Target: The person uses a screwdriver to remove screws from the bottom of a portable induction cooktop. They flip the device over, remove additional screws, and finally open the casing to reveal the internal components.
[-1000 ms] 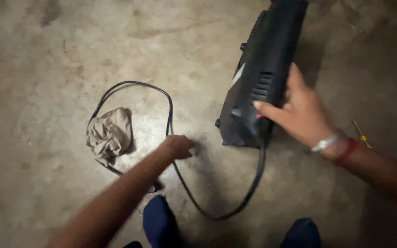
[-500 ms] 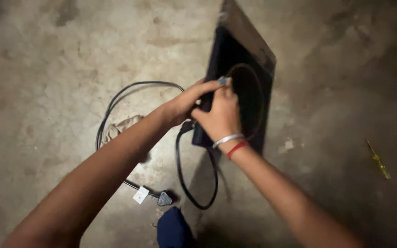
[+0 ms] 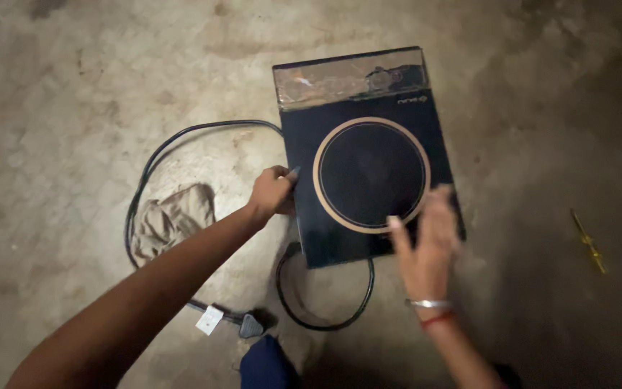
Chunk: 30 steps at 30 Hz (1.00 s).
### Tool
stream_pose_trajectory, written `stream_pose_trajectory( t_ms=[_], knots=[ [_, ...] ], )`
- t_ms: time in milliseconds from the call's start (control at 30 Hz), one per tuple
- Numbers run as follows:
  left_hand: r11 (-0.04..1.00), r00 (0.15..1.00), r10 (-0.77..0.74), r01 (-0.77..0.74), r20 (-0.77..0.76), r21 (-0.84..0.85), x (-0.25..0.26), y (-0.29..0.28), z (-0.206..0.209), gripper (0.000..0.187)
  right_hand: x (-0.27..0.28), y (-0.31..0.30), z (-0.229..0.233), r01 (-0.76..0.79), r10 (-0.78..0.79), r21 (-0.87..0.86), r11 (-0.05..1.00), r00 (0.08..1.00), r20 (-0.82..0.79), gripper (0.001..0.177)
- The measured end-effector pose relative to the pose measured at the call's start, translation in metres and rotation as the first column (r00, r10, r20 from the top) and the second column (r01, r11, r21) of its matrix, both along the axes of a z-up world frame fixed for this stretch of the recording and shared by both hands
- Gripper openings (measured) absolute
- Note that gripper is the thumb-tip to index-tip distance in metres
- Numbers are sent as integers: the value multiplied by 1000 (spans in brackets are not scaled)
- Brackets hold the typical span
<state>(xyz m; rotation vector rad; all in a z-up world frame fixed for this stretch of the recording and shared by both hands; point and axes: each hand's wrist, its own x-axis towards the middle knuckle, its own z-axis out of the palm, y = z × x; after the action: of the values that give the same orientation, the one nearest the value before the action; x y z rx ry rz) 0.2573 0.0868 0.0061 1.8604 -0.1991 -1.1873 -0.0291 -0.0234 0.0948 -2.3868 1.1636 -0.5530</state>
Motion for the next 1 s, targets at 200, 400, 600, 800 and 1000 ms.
stream_pose_trajectory(
  t_ms=[200,400,600,800,1000],
  knots=[
    [990,987,-127,119,99,77,2,-2,-6,42,-39,-15,-13,61,-113,-273,960,977,-179,75],
    [971,932,-231,204,281,124,-2,-2,-29,41,-35,-33,-11,-70,43,-216,974,991,-127,70],
    [982,980,-160,146,120,118,6,-5,-29,44,-20,-28,-20,-137,82,-197,971,961,-264,68],
    [981,945,-186,161,268,111,-8,-2,-32,52,-34,-27,-26,-166,121,-281,945,978,-168,66],
    [994,964,-105,102,246,26,-29,-1,51,64,-33,-40,-45,-127,86,-127,984,954,-287,72]
  ],
)
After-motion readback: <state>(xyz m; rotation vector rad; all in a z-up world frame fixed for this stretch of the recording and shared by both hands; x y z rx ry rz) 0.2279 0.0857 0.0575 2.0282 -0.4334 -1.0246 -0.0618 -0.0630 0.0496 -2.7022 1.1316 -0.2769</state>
